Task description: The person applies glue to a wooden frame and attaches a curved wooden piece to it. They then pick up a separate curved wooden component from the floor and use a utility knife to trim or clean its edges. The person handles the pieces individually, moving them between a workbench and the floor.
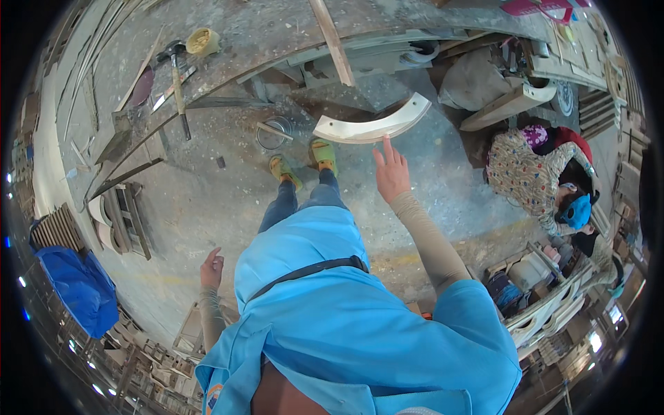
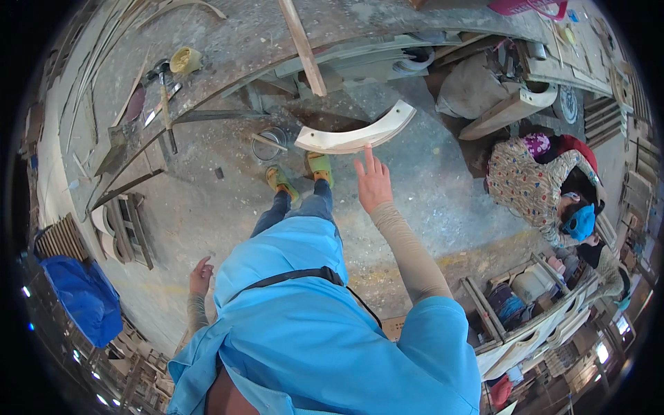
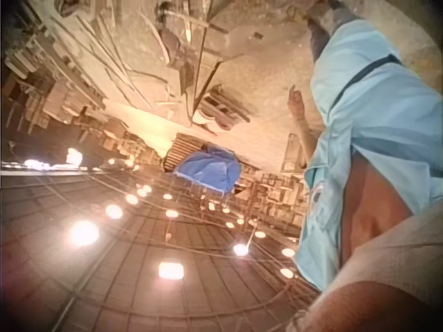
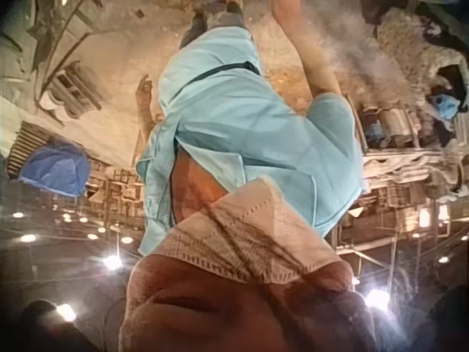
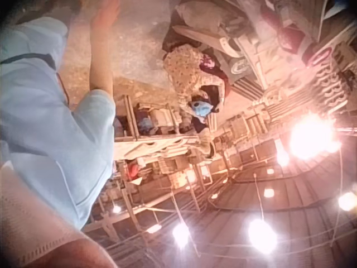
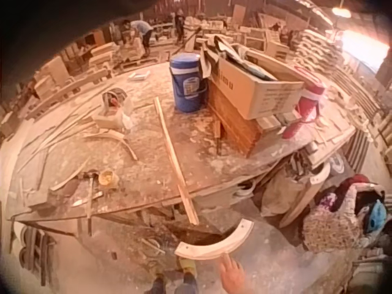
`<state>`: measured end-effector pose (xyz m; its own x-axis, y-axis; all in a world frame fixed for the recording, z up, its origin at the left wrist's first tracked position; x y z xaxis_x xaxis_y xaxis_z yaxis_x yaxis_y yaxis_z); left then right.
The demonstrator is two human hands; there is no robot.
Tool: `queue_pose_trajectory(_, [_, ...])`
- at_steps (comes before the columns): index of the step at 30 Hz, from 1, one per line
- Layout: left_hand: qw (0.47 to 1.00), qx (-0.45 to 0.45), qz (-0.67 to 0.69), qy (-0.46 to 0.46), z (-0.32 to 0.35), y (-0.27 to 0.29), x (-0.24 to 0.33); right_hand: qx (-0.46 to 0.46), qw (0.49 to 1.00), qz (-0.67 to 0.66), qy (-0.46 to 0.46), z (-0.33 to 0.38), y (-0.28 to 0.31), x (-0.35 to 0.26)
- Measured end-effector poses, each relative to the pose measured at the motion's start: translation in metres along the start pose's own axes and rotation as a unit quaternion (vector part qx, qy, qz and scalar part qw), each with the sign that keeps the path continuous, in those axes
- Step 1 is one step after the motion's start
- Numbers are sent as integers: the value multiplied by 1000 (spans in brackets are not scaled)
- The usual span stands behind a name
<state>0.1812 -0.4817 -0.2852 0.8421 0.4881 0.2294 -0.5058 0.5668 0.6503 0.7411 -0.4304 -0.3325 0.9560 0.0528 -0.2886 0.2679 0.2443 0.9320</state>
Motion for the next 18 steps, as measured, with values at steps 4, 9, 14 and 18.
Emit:
queue_pose_trajectory(4, [999,1,-7,-35,-14,18,49,-18,1000,-2,-5,25,-12,-5])
queue_pose_trajectory(9, [997,-18,-35,-62,-25,23,85,-29,998,-38,-27,46,-20,-9])
queue_pose_trajectory(14, [996,-36,-53,-58,-31,18,82,-38,997,-48,-46,63,-29,-13])
queue_pose_trajectory(18, [996,-46,-61,-49,-31,17,81,-71,992,-64,-82,56,-29,-3])
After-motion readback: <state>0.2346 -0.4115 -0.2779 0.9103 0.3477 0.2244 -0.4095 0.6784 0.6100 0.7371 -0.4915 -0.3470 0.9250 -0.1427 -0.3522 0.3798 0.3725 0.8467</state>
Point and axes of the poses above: each hand's wrist, its own z-axis away from the middle knuckle, its own y-axis out of the back of the hand, x = y × z, the point moved 8 cm from there along -z, towards the middle knuckle, and after that the axes turned 11 degrees about y, right-handed, at the moved point
